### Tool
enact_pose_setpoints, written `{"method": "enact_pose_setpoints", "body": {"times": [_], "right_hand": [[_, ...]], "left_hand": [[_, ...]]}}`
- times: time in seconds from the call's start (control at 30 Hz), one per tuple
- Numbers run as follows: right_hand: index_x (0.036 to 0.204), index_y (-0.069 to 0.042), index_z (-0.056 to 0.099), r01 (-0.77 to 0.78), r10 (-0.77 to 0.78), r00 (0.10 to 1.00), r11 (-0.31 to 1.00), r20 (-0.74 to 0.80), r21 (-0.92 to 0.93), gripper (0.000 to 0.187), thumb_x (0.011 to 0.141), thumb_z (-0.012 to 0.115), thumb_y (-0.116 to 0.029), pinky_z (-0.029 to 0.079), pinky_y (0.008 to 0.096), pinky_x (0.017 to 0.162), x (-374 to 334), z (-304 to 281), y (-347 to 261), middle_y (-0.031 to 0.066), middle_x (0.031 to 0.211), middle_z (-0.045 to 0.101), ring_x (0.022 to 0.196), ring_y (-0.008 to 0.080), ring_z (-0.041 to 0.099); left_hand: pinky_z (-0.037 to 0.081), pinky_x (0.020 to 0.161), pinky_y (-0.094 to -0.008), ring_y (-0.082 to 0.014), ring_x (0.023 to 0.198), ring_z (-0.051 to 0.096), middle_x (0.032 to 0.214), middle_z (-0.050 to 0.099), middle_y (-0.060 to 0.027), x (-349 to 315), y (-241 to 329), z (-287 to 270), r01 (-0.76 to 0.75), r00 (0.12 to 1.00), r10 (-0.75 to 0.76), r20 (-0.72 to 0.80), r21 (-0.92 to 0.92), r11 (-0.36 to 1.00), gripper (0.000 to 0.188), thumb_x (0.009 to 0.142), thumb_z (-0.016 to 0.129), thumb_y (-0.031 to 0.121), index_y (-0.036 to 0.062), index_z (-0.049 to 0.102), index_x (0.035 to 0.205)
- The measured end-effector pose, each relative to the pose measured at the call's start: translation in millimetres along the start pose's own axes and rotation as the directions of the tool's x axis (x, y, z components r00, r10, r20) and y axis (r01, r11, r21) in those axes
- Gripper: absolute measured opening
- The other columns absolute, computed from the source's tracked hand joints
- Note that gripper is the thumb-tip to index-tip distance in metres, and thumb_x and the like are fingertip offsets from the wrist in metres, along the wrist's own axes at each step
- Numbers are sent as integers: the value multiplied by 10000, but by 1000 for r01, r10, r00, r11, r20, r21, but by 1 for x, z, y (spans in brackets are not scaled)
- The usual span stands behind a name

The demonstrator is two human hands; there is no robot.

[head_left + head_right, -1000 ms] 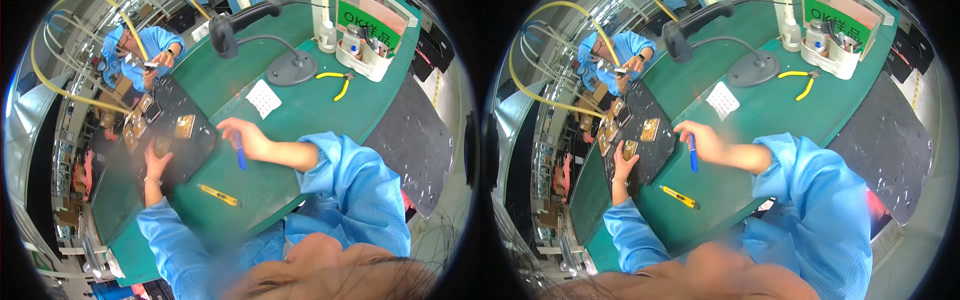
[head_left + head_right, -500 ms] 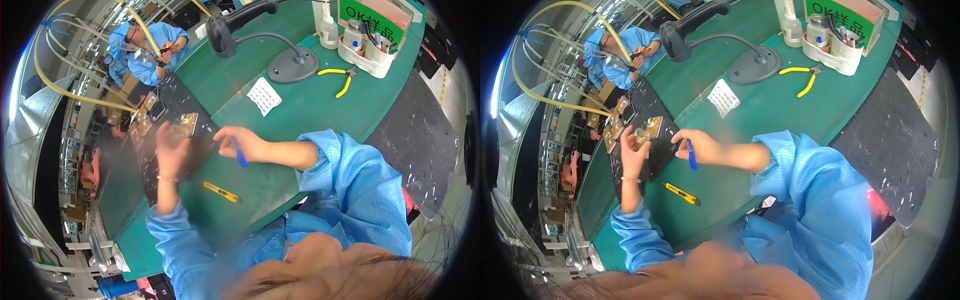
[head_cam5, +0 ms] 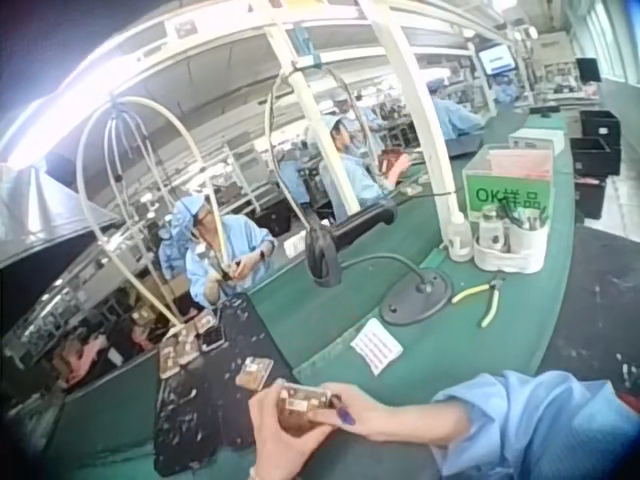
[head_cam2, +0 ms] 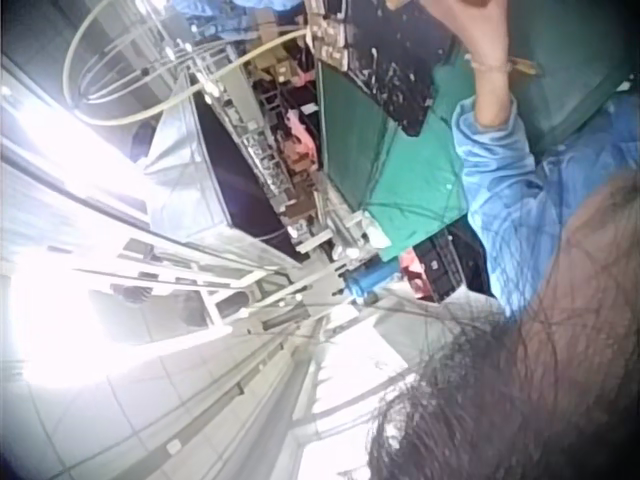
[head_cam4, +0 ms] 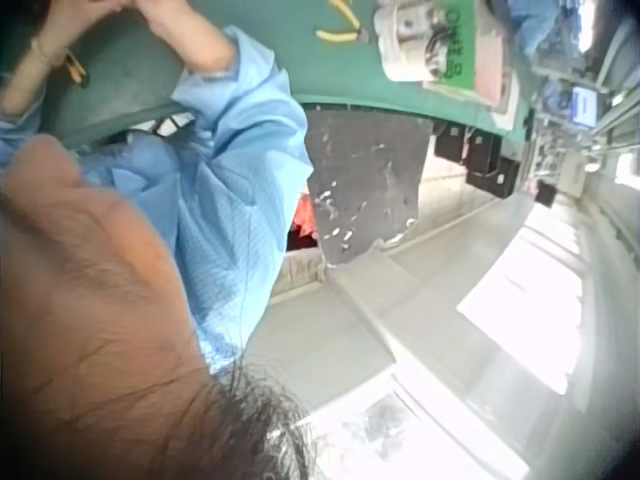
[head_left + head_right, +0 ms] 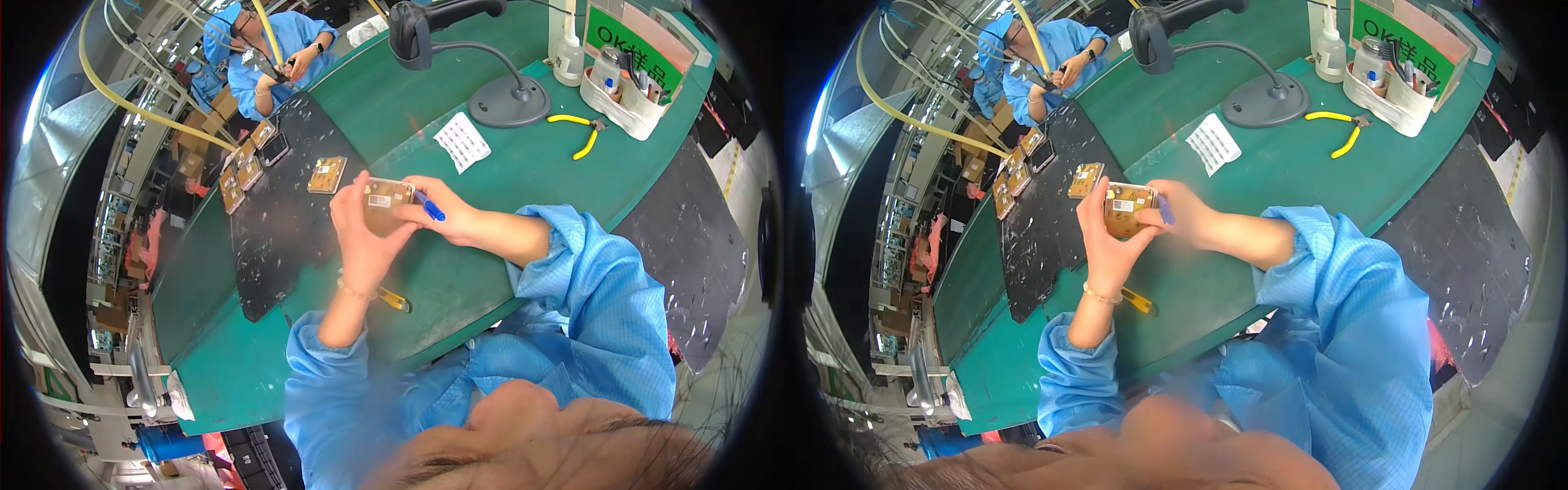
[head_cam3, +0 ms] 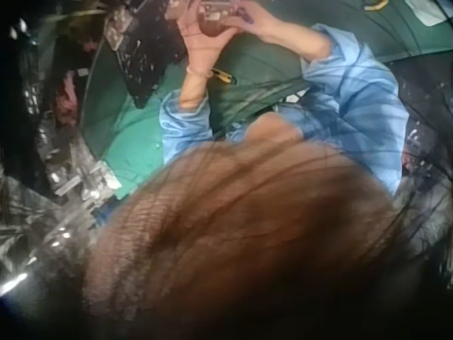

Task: Inspecting electronic modules on a production line, marking them with a pen, and organizing them in a storage bin.

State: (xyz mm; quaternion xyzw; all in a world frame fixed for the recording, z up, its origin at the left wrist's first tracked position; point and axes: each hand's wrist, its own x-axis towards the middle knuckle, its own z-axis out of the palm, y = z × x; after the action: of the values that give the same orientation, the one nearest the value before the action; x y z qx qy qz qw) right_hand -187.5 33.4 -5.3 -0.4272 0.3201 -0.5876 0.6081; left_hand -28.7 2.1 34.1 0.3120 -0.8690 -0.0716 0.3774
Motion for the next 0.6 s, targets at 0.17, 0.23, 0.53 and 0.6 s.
{"method": "enact_pose_setpoints", "body": {"times": [0.17,0.23,0.53,0.6], "right_hand": [[1014,-19,565,110,-121,991,978,-56,-176,198,828,633,-16,473,245,671,7,-11,2,23,868,584,790,90,567],[1054,-17,567,108,-112,994,963,-2,-249,232,831,630,-26,471,254,719,14,-12,1,29,906,597,833,94,565],[1262,-68,473,101,-182,981,788,-73,-607,333,958,533,-191,464,250,672,16,-25,-2,37,925,577,780,93,544],[1240,-74,500,155,-312,942,736,-128,-659,333,977,484,-277,449,238,671,16,-20,-5,23,890,544,726,92,516]], "left_hand": [[501,757,-282,-202,985,588,1194,520,-110,-3,-5,2,429,879,-409,247,-783,450,720,810,680,101,84,267,1399],[502,651,-233,-146,915,617,1122,604,-81,-11,-26,3,590,739,-478,474,-799,120,590,860,618,74,55,315,1366],[515,566,-230,-115,722,639,912,660,-69,-12,-42,19,651,708,-508,492,-733,197,268,816,677,57,-13,585,1058],[540,574,-240,-120,734,643,912,659,-87,-10,-41,21,675,688,-529,497,-706,215,269,797,686,32,-43,583,1034]]}}
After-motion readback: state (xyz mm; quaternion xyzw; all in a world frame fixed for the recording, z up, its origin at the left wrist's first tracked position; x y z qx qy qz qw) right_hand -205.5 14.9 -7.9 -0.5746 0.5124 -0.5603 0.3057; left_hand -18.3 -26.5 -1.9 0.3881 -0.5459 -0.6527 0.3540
